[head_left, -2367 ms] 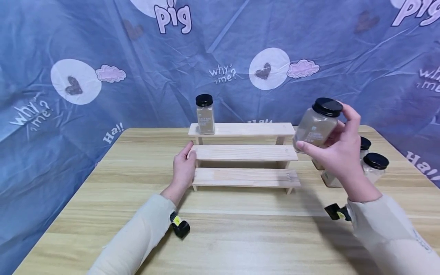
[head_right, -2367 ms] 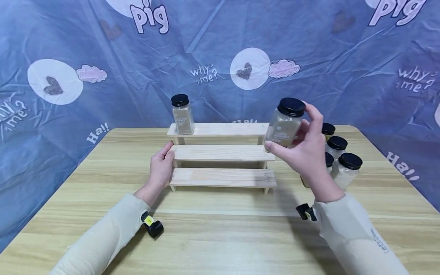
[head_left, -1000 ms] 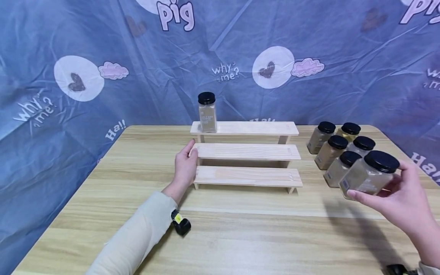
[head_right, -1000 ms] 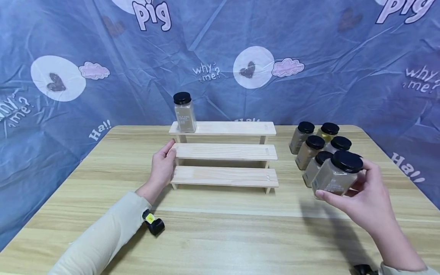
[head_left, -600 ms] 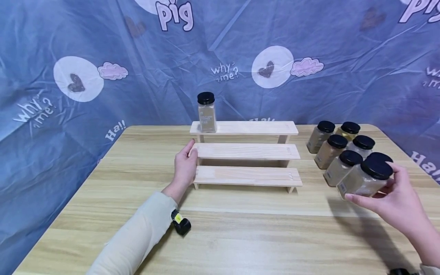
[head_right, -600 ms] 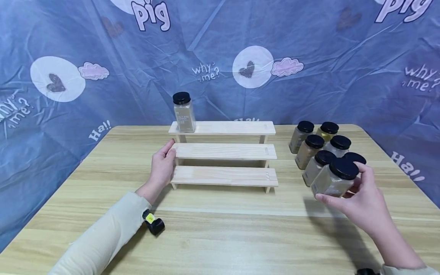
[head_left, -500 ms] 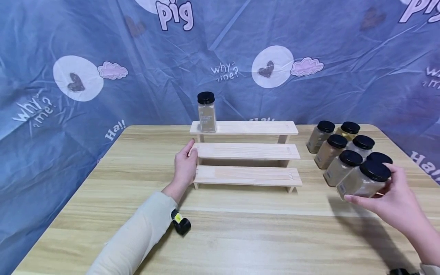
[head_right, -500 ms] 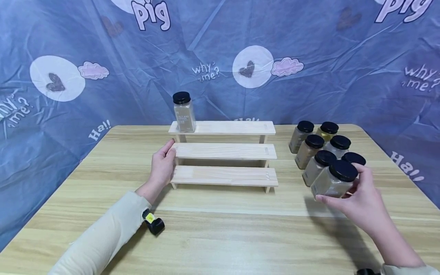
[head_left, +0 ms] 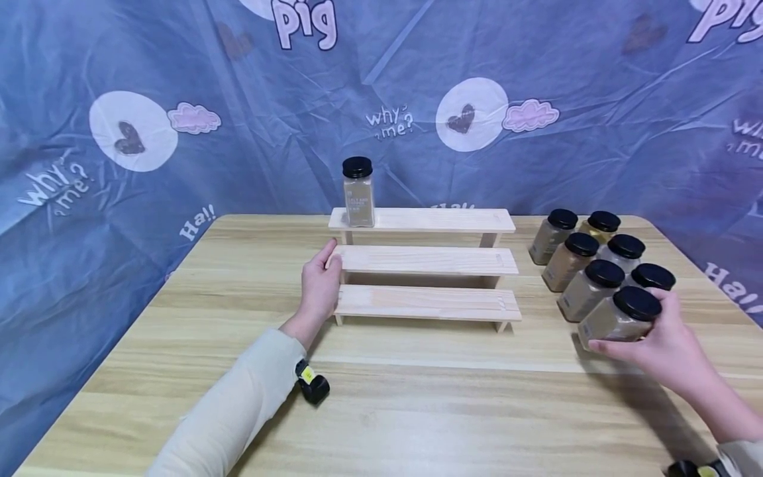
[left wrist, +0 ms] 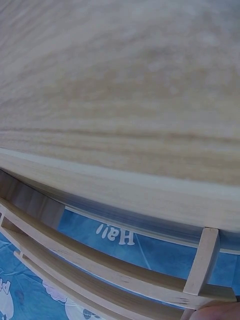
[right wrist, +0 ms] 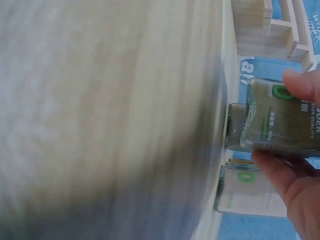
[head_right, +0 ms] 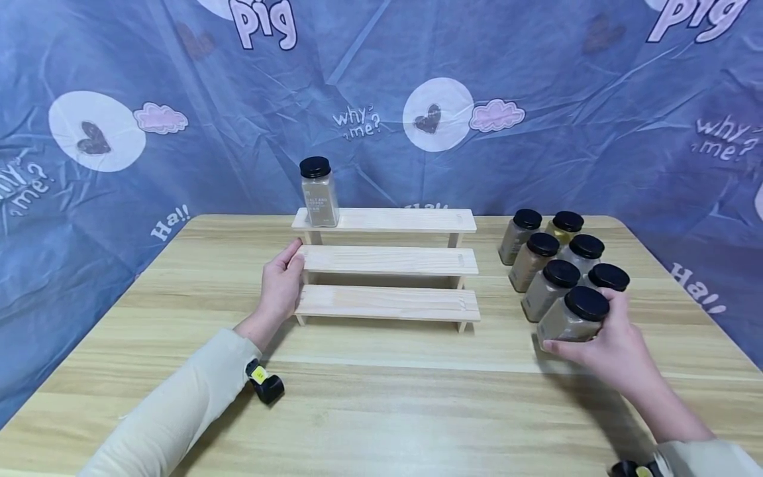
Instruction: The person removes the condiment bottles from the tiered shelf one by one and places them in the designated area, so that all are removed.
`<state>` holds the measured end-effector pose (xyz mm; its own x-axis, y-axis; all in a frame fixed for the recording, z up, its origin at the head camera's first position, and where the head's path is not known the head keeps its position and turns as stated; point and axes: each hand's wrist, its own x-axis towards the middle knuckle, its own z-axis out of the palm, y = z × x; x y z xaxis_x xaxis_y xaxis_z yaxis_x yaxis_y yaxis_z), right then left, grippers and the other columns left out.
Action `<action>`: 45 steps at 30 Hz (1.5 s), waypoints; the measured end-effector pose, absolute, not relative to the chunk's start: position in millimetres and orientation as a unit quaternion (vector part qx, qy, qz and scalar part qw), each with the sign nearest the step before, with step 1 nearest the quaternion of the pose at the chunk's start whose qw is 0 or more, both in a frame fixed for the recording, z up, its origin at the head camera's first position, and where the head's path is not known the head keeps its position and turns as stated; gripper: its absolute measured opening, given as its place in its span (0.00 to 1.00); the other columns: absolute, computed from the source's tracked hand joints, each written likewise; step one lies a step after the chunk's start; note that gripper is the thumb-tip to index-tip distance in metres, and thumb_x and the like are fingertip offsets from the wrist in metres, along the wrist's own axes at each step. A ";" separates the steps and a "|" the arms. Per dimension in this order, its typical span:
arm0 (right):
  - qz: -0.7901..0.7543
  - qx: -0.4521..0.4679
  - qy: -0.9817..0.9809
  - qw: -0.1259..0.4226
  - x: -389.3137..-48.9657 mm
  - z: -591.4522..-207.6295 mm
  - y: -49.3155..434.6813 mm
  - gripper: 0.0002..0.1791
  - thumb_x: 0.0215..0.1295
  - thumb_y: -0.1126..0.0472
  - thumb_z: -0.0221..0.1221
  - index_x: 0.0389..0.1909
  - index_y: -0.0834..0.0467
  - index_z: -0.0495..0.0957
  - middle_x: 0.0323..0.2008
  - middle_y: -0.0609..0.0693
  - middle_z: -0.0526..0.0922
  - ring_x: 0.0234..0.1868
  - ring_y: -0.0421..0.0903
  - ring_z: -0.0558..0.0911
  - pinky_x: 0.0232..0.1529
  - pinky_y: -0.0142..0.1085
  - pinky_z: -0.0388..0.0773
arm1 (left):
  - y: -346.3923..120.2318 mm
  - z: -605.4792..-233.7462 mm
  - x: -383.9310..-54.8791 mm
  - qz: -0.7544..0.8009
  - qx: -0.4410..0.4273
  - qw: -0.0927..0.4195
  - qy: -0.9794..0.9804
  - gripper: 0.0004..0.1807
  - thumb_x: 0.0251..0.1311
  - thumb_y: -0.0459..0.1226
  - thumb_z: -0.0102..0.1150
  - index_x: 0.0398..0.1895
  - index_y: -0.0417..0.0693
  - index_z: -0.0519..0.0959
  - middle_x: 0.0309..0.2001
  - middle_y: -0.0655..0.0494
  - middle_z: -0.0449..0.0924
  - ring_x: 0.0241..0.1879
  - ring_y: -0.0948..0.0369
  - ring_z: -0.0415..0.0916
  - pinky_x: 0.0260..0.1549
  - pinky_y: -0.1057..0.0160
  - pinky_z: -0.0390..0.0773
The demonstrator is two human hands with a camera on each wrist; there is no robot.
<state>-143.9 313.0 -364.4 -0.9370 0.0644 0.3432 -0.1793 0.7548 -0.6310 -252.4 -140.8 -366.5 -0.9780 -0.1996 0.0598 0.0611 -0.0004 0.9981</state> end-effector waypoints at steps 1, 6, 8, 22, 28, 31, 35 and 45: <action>0.343 0.026 -0.925 0.163 -144.2 -365.3 312.8 0.58 0.28 0.66 0.77 0.60 0.59 0.48 0.43 0.50 0.77 0.39 0.27 0.70 0.35 0.18 0.58 | -141.2 -366.4 -252.3 -0.706 0.050 0.092 -0.701 0.25 0.66 0.35 0.42 0.67 0.48 0.62 0.68 0.51 0.58 0.06 0.72 0.54 0.04 0.74 0.58; 0.326 0.028 -0.933 0.147 -146.5 -369.8 312.4 0.61 0.28 0.64 0.77 0.61 0.66 0.45 0.47 0.71 0.72 0.45 0.61 0.71 0.36 0.24 0.58 | -141.7 -366.1 -252.3 -0.707 0.049 0.094 -0.699 0.24 0.67 0.35 0.42 0.67 0.49 0.63 0.68 0.51 0.58 0.07 0.72 0.54 0.04 0.74 0.58; 0.337 0.046 -0.927 0.161 -148.3 -372.7 313.7 0.62 0.27 0.66 0.78 0.63 0.63 0.46 0.48 0.54 0.75 0.48 0.44 0.72 0.38 0.19 0.58 | -142.0 -366.0 -252.4 -0.708 0.050 0.092 -0.698 0.24 0.67 0.35 0.42 0.67 0.49 0.63 0.68 0.51 0.59 0.07 0.73 0.54 0.04 0.74 0.59; 0.360 0.080 -0.910 0.192 -151.7 -380.6 316.7 0.63 0.23 0.71 0.77 0.64 0.57 0.48 0.44 0.19 0.59 0.43 0.17 0.57 0.43 0.10 0.51 | -142.3 -364.9 -252.6 -0.705 0.051 0.098 -0.701 0.24 0.66 0.34 0.42 0.67 0.47 0.63 0.68 0.50 0.59 0.07 0.72 0.55 0.05 0.75 0.59; 0.374 0.074 -0.907 0.178 -150.7 -380.0 314.4 0.61 0.25 0.73 0.75 0.62 0.57 0.48 0.47 0.32 0.64 0.42 0.17 0.57 0.41 0.09 0.51 | -139.8 -355.4 -247.1 -0.708 0.049 0.092 -0.698 0.24 0.67 0.32 0.42 0.67 0.44 0.62 0.68 0.47 0.57 0.07 0.73 0.55 0.06 0.76 0.59; 0.381 0.055 -0.910 0.156 -149.4 -378.2 315.4 0.56 0.29 0.74 0.74 0.58 0.56 0.47 0.43 0.40 0.70 0.39 0.16 0.60 0.40 0.10 0.55 | -136.8 -346.5 -239.7 -0.704 0.047 0.095 -0.703 0.25 0.66 0.31 0.41 0.67 0.41 0.61 0.68 0.45 0.56 0.07 0.74 0.54 0.07 0.76 0.59; 0.382 0.046 -0.918 0.100 -149.2 -374.8 325.7 0.52 0.36 0.72 0.72 0.56 0.52 0.45 0.38 0.50 0.75 0.32 0.20 0.67 0.31 0.16 0.65 | -137.5 -349.2 -241.4 -0.706 0.046 0.094 -0.701 0.24 0.67 0.31 0.41 0.67 0.42 0.61 0.69 0.46 0.56 0.07 0.73 0.54 0.06 0.76 0.59; 0.479 0.030 -0.866 0.141 -154.4 -321.7 336.1 0.45 0.44 0.79 0.65 0.49 0.37 0.51 0.32 0.25 0.75 0.32 0.20 0.74 0.29 0.13 0.70 | -141.1 -367.6 -253.4 -0.702 0.044 0.102 -0.703 0.25 0.66 0.34 0.42 0.67 0.46 0.63 0.68 0.50 0.58 0.07 0.72 0.53 0.05 0.75 0.59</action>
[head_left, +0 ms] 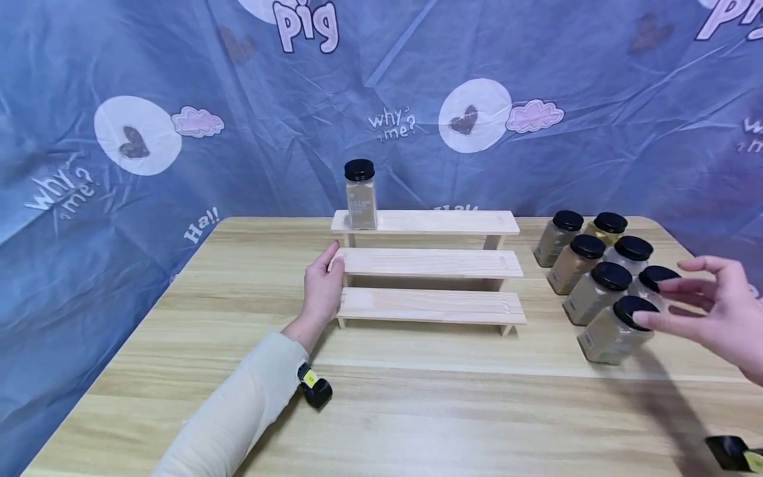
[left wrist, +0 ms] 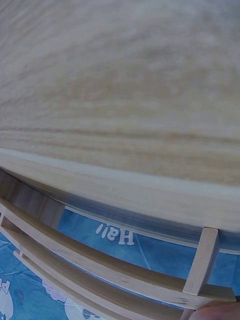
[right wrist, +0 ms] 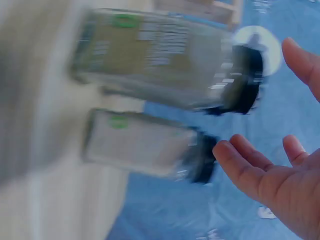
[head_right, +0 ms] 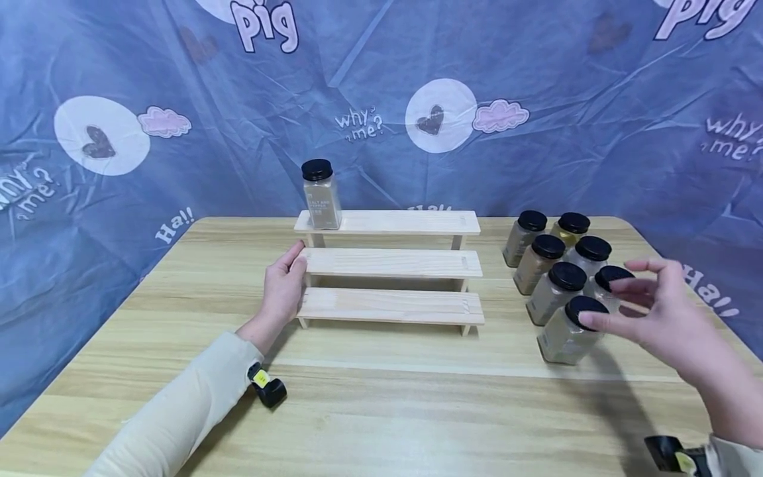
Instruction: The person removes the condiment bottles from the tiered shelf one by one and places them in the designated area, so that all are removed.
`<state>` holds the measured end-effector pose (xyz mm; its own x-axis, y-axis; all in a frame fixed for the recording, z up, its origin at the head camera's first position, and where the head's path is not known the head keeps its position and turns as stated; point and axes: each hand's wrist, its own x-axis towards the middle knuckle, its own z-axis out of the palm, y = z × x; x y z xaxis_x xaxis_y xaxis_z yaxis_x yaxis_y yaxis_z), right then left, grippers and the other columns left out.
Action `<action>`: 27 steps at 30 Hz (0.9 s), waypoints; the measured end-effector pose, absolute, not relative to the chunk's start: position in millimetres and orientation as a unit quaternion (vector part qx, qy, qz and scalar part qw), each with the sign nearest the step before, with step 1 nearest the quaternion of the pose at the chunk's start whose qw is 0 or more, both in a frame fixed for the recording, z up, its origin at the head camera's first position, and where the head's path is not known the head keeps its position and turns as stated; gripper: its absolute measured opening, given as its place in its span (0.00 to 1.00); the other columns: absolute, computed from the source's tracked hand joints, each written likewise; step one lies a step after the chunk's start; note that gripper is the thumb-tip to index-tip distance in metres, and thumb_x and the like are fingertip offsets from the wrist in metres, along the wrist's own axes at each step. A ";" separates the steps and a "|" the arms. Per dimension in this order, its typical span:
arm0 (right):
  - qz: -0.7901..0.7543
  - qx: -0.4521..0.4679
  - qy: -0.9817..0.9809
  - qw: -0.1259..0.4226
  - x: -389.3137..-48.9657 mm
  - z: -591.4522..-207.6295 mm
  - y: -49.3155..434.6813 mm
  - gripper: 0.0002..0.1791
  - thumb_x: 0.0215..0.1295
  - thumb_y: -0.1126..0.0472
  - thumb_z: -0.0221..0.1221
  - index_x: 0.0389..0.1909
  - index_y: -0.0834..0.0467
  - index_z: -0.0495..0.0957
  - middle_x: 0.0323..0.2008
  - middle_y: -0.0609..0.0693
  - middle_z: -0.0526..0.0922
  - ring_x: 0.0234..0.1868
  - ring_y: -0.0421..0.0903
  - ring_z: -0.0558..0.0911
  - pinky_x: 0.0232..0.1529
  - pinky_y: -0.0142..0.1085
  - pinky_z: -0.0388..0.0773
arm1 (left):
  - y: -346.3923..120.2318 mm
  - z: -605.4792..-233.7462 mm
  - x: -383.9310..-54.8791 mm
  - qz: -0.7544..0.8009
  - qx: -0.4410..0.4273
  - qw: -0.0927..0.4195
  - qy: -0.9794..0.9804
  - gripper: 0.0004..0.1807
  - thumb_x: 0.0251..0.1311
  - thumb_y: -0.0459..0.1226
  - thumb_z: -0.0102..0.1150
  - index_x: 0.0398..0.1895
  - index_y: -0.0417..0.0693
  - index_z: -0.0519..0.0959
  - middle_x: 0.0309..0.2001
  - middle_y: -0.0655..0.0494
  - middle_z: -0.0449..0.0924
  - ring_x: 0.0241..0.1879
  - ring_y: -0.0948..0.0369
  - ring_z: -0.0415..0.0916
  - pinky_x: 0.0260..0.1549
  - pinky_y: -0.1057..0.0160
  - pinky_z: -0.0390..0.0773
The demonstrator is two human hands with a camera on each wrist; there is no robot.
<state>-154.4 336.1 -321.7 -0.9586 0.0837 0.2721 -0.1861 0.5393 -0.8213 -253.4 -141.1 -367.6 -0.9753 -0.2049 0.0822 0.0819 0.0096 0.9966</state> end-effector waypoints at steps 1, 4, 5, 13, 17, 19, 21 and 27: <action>0.496 0.036 -0.855 0.145 -153.2 -311.3 329.8 0.44 0.45 0.80 0.64 0.48 0.38 0.52 0.31 0.26 0.75 0.31 0.21 0.75 0.29 0.13 0.71 | -141.0 -367.6 -253.5 -0.702 0.045 0.104 -0.704 0.25 0.66 0.34 0.43 0.67 0.47 0.63 0.68 0.50 0.58 0.07 0.72 0.53 0.05 0.75 0.59; 0.515 0.041 -0.838 0.175 -152.8 -289.4 311.9 0.40 0.48 0.81 0.61 0.48 0.40 0.55 0.31 0.27 0.77 0.32 0.21 0.76 0.30 0.12 0.70 | -140.9 -367.0 -253.6 -0.701 0.042 0.107 -0.704 0.25 0.66 0.34 0.43 0.67 0.48 0.63 0.68 0.51 0.58 0.07 0.72 0.53 0.05 0.75 0.59; 0.512 0.038 -0.840 0.179 -153.5 -283.8 306.1 0.38 0.50 0.79 0.61 0.48 0.39 0.55 0.32 0.27 0.76 0.33 0.20 0.75 0.30 0.12 0.69 | -140.7 -366.8 -253.8 -0.700 0.041 0.107 -0.704 0.25 0.66 0.34 0.43 0.67 0.47 0.63 0.68 0.51 0.58 0.07 0.72 0.54 0.06 0.75 0.59; 0.568 0.078 -0.801 0.174 -186.3 -267.3 266.0 0.31 0.57 0.73 0.59 0.52 0.43 0.56 0.36 0.35 0.79 0.36 0.27 0.78 0.34 0.15 0.70 | -140.2 -367.0 -253.0 -0.699 0.042 0.108 -0.705 0.24 0.66 0.34 0.43 0.66 0.46 0.63 0.68 0.50 0.58 0.07 0.73 0.54 0.07 0.76 0.59; 0.599 0.093 -0.777 0.170 -213.0 -275.9 251.6 0.30 0.57 0.68 0.61 0.54 0.46 0.58 0.39 0.43 0.79 0.38 0.33 0.79 0.35 0.19 0.73 | -138.8 -364.6 -251.4 -0.697 0.042 0.109 -0.708 0.25 0.65 0.34 0.43 0.66 0.43 0.63 0.68 0.50 0.59 0.08 0.73 0.52 0.09 0.76 0.59; 0.588 0.085 -0.787 0.166 -214.4 -272.3 235.4 0.28 0.58 0.65 0.61 0.53 0.44 0.59 0.40 0.42 0.78 0.38 0.34 0.78 0.36 0.20 0.72 | -137.8 -365.3 -251.6 -0.696 0.041 0.108 -0.709 0.25 0.65 0.33 0.44 0.66 0.42 0.63 0.68 0.50 0.58 0.08 0.73 0.52 0.09 0.77 0.60; 0.570 0.077 -0.801 0.167 -211.5 -266.8 216.3 0.24 0.60 0.63 0.60 0.51 0.43 0.59 0.39 0.38 0.77 0.39 0.33 0.77 0.36 0.19 0.71 | -137.6 -368.9 -253.7 -0.699 0.042 0.106 -0.706 0.25 0.65 0.34 0.44 0.66 0.43 0.63 0.68 0.50 0.58 0.08 0.73 0.52 0.08 0.76 0.59; 0.642 0.097 -0.744 0.157 -218.0 -266.6 174.3 0.20 0.60 0.65 0.59 0.47 0.47 0.62 0.36 0.41 0.76 0.39 0.35 0.75 0.41 0.19 0.71 | -139.8 -369.1 -254.0 -0.704 0.040 0.114 -0.700 0.25 0.65 0.33 0.44 0.66 0.44 0.64 0.68 0.50 0.58 0.08 0.73 0.53 0.07 0.76 0.59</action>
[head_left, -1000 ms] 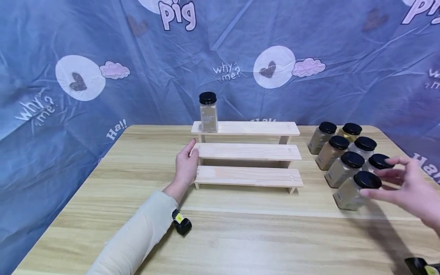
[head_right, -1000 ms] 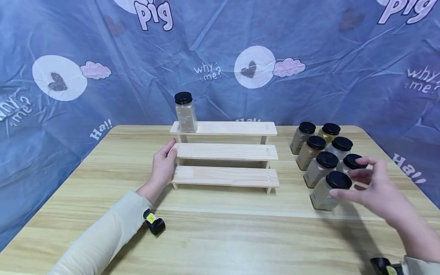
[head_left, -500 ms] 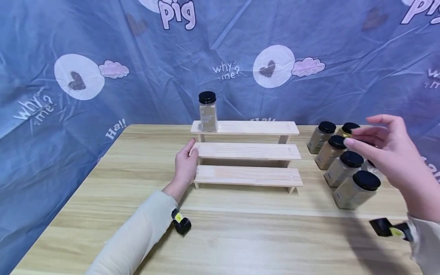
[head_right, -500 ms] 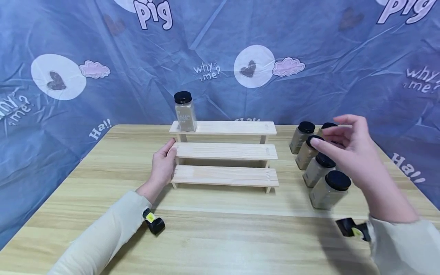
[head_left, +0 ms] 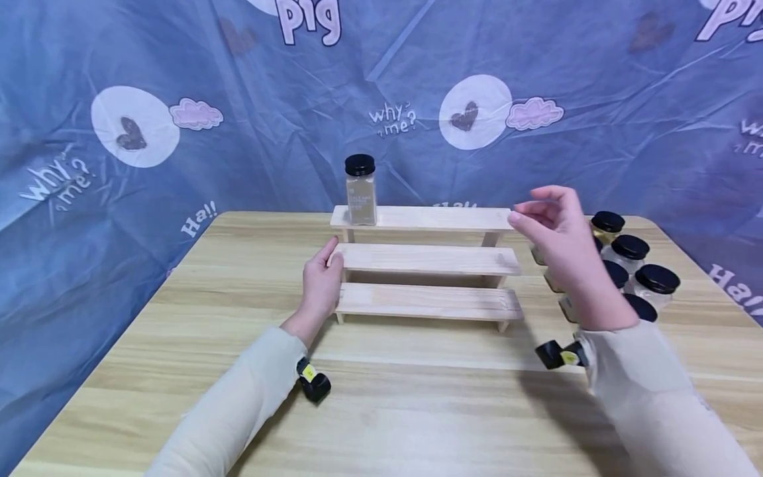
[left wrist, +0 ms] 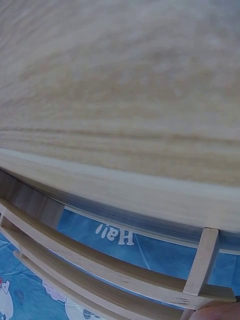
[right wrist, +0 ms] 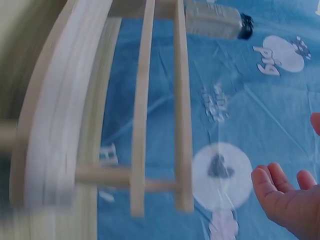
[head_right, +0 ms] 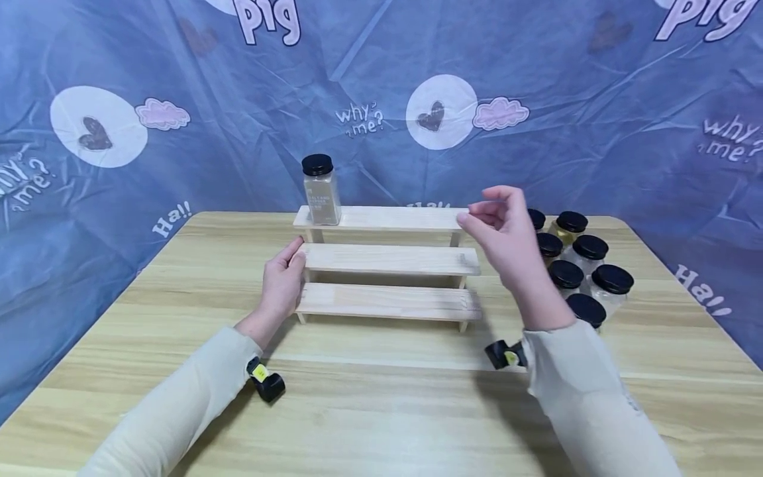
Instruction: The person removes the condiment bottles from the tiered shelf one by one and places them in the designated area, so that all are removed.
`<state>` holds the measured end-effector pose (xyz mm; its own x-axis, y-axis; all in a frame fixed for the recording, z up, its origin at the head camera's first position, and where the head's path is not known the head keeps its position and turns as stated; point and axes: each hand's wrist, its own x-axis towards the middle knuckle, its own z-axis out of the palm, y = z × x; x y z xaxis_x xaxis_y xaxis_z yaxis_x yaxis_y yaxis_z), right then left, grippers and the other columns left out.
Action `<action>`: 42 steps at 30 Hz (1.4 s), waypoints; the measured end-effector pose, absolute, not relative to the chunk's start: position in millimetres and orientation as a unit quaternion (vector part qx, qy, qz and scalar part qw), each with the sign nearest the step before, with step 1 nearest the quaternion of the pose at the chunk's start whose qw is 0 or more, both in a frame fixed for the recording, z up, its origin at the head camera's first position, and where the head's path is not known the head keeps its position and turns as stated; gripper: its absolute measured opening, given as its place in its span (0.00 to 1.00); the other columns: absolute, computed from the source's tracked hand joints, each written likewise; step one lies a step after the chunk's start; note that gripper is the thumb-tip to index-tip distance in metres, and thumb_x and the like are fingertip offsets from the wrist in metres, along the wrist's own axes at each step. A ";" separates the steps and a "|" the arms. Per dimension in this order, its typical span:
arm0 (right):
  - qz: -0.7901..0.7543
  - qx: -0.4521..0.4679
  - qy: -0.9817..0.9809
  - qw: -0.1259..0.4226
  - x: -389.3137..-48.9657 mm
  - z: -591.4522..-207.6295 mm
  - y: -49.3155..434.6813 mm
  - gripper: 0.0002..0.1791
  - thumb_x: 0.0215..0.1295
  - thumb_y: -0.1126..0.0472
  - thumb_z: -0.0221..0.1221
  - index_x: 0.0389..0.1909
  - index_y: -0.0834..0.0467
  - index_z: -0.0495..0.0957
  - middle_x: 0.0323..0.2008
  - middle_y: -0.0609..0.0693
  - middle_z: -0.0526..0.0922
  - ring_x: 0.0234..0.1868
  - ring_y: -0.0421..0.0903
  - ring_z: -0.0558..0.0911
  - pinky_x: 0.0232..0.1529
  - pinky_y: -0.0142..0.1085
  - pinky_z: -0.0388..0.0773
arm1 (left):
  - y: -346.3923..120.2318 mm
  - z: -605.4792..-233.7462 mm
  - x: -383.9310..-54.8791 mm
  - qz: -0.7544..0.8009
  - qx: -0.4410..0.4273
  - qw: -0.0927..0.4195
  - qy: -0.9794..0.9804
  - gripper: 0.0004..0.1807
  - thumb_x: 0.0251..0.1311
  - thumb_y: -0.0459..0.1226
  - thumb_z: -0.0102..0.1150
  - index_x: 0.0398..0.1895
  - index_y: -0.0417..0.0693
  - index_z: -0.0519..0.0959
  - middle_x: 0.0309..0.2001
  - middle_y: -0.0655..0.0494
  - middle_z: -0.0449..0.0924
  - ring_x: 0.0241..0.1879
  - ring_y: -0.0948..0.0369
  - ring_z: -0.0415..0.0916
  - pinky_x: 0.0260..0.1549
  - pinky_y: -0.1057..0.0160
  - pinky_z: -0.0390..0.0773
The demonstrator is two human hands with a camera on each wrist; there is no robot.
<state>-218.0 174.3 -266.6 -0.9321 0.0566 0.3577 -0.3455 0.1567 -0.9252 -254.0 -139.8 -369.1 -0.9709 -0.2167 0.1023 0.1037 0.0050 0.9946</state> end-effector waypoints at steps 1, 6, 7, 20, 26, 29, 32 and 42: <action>0.657 0.103 -0.730 0.155 -220.9 -267.7 168.7 0.20 0.59 0.67 0.59 0.46 0.48 0.62 0.36 0.42 0.76 0.38 0.36 0.75 0.41 0.20 0.72 | -139.8 -368.6 -254.2 -0.705 0.040 0.115 -0.699 0.25 0.65 0.33 0.44 0.66 0.43 0.64 0.68 0.50 0.58 0.08 0.73 0.54 0.07 0.76 0.59; 0.655 0.117 -0.731 0.151 -233.4 -268.3 142.3 0.19 0.59 0.68 0.59 0.45 0.49 0.62 0.35 0.45 0.75 0.38 0.38 0.75 0.41 0.21 0.74 | -139.5 -367.6 -254.2 -0.699 0.039 0.112 -0.705 0.25 0.65 0.33 0.44 0.66 0.42 0.63 0.69 0.50 0.58 0.10 0.73 0.55 0.10 0.77 0.61; 0.654 0.116 -0.732 0.147 -235.6 -267.8 136.9 0.19 0.59 0.68 0.59 0.45 0.50 0.62 0.35 0.45 0.74 0.38 0.38 0.75 0.41 0.22 0.74 | -139.7 -367.6 -254.0 -0.697 0.041 0.111 -0.707 0.25 0.65 0.33 0.44 0.66 0.43 0.63 0.69 0.50 0.58 0.10 0.73 0.55 0.09 0.76 0.61; 0.643 0.129 -0.748 0.105 -262.1 -263.3 83.8 0.35 0.58 0.62 0.60 0.65 0.59 0.56 0.54 0.58 0.70 0.58 0.50 0.69 0.59 0.39 0.67 | -140.7 -368.6 -252.7 -0.700 0.051 0.099 -0.706 0.25 0.65 0.35 0.43 0.67 0.47 0.63 0.65 0.51 0.64 0.08 0.72 0.55 0.05 0.74 0.58; 0.649 0.124 -0.744 0.100 -272.8 -269.9 64.1 0.38 0.58 0.60 0.62 0.67 0.56 0.55 0.61 0.59 0.67 0.63 0.52 0.66 0.63 0.42 0.65 | -140.9 -369.2 -253.8 -0.706 0.054 0.100 -0.699 0.25 0.65 0.35 0.43 0.66 0.49 0.64 0.56 0.46 0.71 0.08 0.72 0.56 0.04 0.74 0.57; 0.641 0.128 -0.751 0.098 -278.6 -275.0 53.8 0.38 0.58 0.58 0.62 0.67 0.56 0.56 0.61 0.58 0.67 0.63 0.51 0.67 0.63 0.41 0.65 | -140.8 -369.4 -254.1 -0.712 0.054 0.099 -0.693 0.25 0.65 0.34 0.43 0.67 0.49 0.64 0.58 0.47 0.70 0.08 0.72 0.57 0.04 0.74 0.57; 0.613 0.136 -0.773 0.094 -284.1 -279.8 44.7 0.38 0.58 0.57 0.62 0.68 0.54 0.56 0.63 0.58 0.66 0.63 0.50 0.67 0.63 0.40 0.64 | -140.1 -369.5 -254.4 -0.712 0.049 0.101 -0.693 0.25 0.65 0.34 0.43 0.67 0.47 0.63 0.63 0.50 0.65 0.08 0.72 0.58 0.05 0.74 0.58; 0.550 0.161 -0.817 0.064 -294.8 -286.0 17.2 0.45 0.57 0.51 0.63 0.72 0.47 0.49 0.68 0.55 0.59 0.67 0.49 0.63 0.64 0.39 0.65 | -140.7 -369.5 -255.6 -0.703 0.056 0.113 -0.700 0.24 0.65 0.33 0.44 0.65 0.48 0.66 0.45 0.45 0.73 0.08 0.72 0.57 0.06 0.76 0.58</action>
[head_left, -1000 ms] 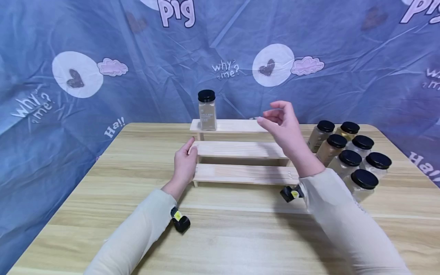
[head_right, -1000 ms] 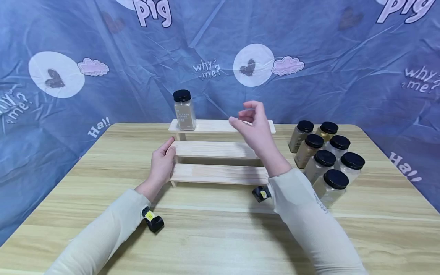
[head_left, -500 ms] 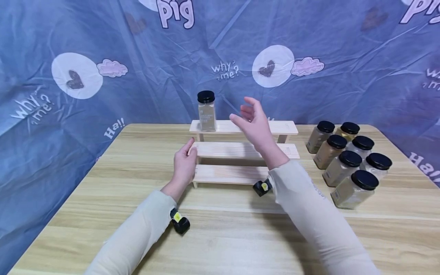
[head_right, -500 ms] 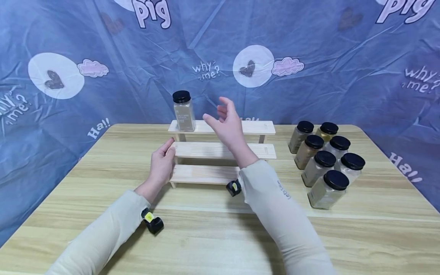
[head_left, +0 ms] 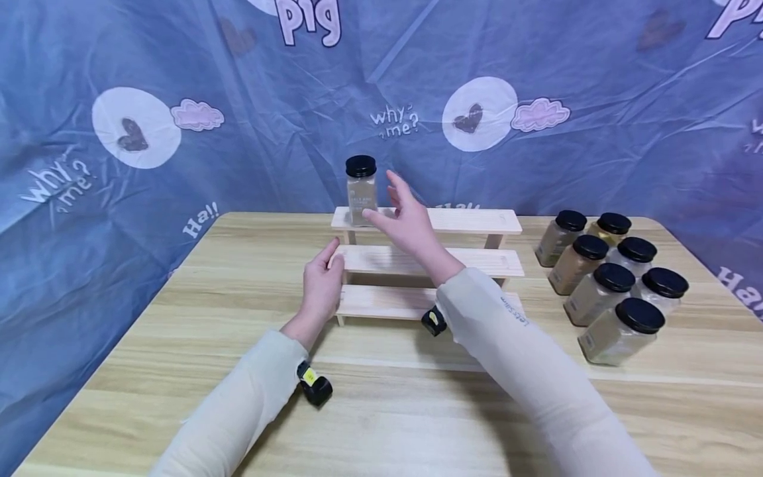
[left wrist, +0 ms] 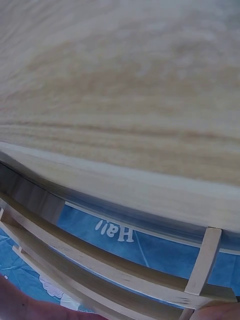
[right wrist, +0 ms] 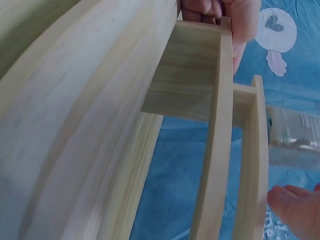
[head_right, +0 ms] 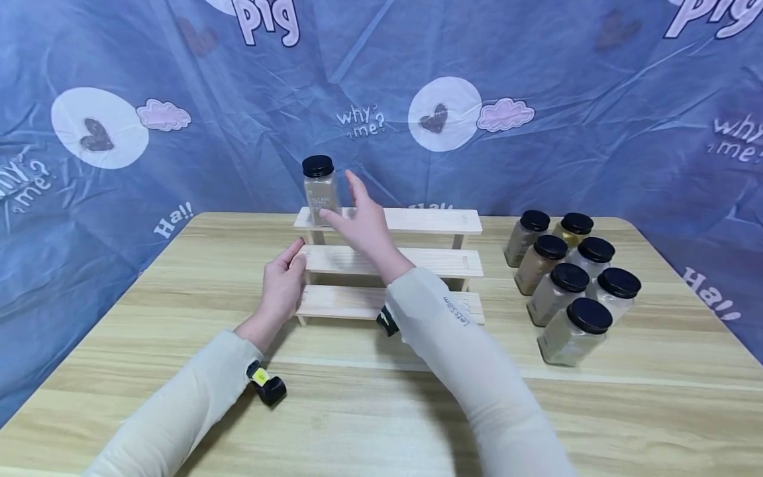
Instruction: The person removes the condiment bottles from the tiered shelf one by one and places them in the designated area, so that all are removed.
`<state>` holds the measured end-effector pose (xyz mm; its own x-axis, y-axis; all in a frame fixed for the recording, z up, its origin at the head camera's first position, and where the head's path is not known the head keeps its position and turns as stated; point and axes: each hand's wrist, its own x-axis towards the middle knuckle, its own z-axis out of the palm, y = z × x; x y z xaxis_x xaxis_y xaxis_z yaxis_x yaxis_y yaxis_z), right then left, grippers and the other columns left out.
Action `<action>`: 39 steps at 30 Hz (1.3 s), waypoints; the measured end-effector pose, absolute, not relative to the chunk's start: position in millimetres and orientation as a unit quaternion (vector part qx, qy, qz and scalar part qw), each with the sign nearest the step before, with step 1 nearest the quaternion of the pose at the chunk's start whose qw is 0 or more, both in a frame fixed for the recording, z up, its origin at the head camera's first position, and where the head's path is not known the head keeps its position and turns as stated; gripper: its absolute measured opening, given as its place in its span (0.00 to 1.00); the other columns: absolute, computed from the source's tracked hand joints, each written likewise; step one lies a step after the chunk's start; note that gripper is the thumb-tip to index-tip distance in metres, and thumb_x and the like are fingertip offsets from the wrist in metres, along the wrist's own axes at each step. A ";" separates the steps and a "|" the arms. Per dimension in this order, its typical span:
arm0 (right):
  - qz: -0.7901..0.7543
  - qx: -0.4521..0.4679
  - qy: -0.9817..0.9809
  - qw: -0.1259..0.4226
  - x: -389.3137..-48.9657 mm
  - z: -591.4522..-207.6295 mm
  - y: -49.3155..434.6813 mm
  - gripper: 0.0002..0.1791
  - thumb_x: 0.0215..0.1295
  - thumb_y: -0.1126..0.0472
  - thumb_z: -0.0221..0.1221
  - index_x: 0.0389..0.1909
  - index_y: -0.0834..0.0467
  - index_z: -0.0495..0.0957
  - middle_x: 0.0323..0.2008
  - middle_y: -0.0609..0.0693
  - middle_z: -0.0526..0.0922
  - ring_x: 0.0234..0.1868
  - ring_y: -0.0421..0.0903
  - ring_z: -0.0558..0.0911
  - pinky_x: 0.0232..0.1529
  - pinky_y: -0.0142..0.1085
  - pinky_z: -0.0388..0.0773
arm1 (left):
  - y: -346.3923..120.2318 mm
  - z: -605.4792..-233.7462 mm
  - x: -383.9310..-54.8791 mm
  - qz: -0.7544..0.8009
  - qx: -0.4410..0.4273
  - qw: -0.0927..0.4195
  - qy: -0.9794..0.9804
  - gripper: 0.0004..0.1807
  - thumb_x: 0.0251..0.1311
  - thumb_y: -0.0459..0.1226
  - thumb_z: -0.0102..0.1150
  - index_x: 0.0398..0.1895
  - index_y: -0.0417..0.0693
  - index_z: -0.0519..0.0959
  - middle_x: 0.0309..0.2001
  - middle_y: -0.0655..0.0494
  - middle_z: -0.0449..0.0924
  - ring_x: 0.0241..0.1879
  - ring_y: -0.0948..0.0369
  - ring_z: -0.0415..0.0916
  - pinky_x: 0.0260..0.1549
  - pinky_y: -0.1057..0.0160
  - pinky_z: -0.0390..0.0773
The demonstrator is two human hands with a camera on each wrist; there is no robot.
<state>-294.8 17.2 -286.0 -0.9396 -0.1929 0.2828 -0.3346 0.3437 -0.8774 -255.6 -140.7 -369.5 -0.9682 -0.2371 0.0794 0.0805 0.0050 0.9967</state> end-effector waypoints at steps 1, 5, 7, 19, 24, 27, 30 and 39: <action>0.546 0.164 -0.819 0.064 -295.4 -285.9 14.5 0.46 0.57 0.51 0.63 0.72 0.46 0.48 0.69 0.55 0.59 0.67 0.49 0.62 0.64 0.39 0.65 | -140.8 -369.3 -255.7 -0.703 0.057 0.115 -0.700 0.24 0.65 0.33 0.44 0.65 0.48 0.66 0.43 0.46 0.74 0.09 0.72 0.57 0.06 0.76 0.58; 0.535 0.174 -0.824 0.074 -297.6 -286.0 4.4 0.48 0.57 0.52 0.63 0.72 0.45 0.45 0.67 0.55 0.62 0.66 0.48 0.65 0.62 0.39 0.67 | -140.9 -368.8 -255.1 -0.706 0.055 0.114 -0.697 0.24 0.65 0.33 0.44 0.65 0.47 0.65 0.41 0.47 0.73 0.09 0.72 0.58 0.06 0.75 0.58; 0.532 0.174 -0.824 0.085 -298.6 -286.8 0.8 0.48 0.56 0.55 0.64 0.72 0.45 0.45 0.65 0.57 0.66 0.64 0.48 0.67 0.61 0.40 0.68 | -140.8 -368.1 -254.6 -0.704 0.050 0.113 -0.699 0.24 0.65 0.33 0.44 0.66 0.47 0.65 0.45 0.47 0.72 0.08 0.73 0.57 0.06 0.75 0.58; 0.490 0.175 -0.836 0.173 -303.5 -297.4 -12.8 0.54 0.49 0.60 0.69 0.71 0.49 0.43 0.53 0.60 0.73 0.52 0.51 0.75 0.56 0.42 0.71 | -139.0 -367.1 -254.0 -0.701 0.051 0.112 -0.703 0.24 0.65 0.33 0.44 0.65 0.46 0.65 0.61 0.47 0.68 0.08 0.73 0.57 0.07 0.76 0.60; 0.473 0.178 -0.839 0.203 -305.2 -300.1 -12.7 0.54 0.48 0.59 0.69 0.71 0.50 0.44 0.50 0.60 0.74 0.49 0.52 0.75 0.53 0.43 0.72 | -138.2 -367.8 -256.1 -0.704 0.051 0.107 -0.700 0.24 0.66 0.34 0.44 0.66 0.48 0.65 0.60 0.44 0.68 0.08 0.73 0.57 0.06 0.75 0.60; 0.467 0.167 -0.843 0.209 -305.8 -299.8 -12.0 0.53 0.47 0.59 0.70 0.70 0.49 0.46 0.47 0.59 0.77 0.47 0.52 0.77 0.51 0.44 0.73 | -138.2 -368.7 -257.3 -0.705 0.051 0.102 -0.700 0.24 0.66 0.34 0.44 0.66 0.49 0.64 0.58 0.43 0.69 0.07 0.72 0.57 0.05 0.74 0.60; 0.459 0.153 -0.849 0.210 -305.8 -298.7 -11.6 0.52 0.45 0.58 0.71 0.67 0.48 0.48 0.42 0.58 0.79 0.43 0.52 0.79 0.47 0.45 0.75 | -138.6 -368.9 -257.7 -0.704 0.052 0.101 -0.702 0.24 0.66 0.34 0.44 0.66 0.48 0.64 0.59 0.44 0.69 0.07 0.72 0.56 0.05 0.74 0.60; 0.441 0.137 -0.864 0.202 -300.1 -293.8 -6.5 0.51 0.39 0.59 0.69 0.64 0.48 0.49 0.36 0.54 0.79 0.35 0.50 0.77 0.39 0.44 0.75 | -140.0 -368.2 -255.3 -0.706 0.052 0.109 -0.697 0.24 0.65 0.33 0.44 0.66 0.46 0.64 0.28 0.54 0.69 0.09 0.72 0.57 0.06 0.74 0.58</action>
<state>-300.1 -6.5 -293.8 -0.8813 -0.0585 0.4689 -0.4141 0.5735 -0.7068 -255.3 -140.0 -368.2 -0.9707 -0.2271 0.0784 0.0813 -0.0036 0.9967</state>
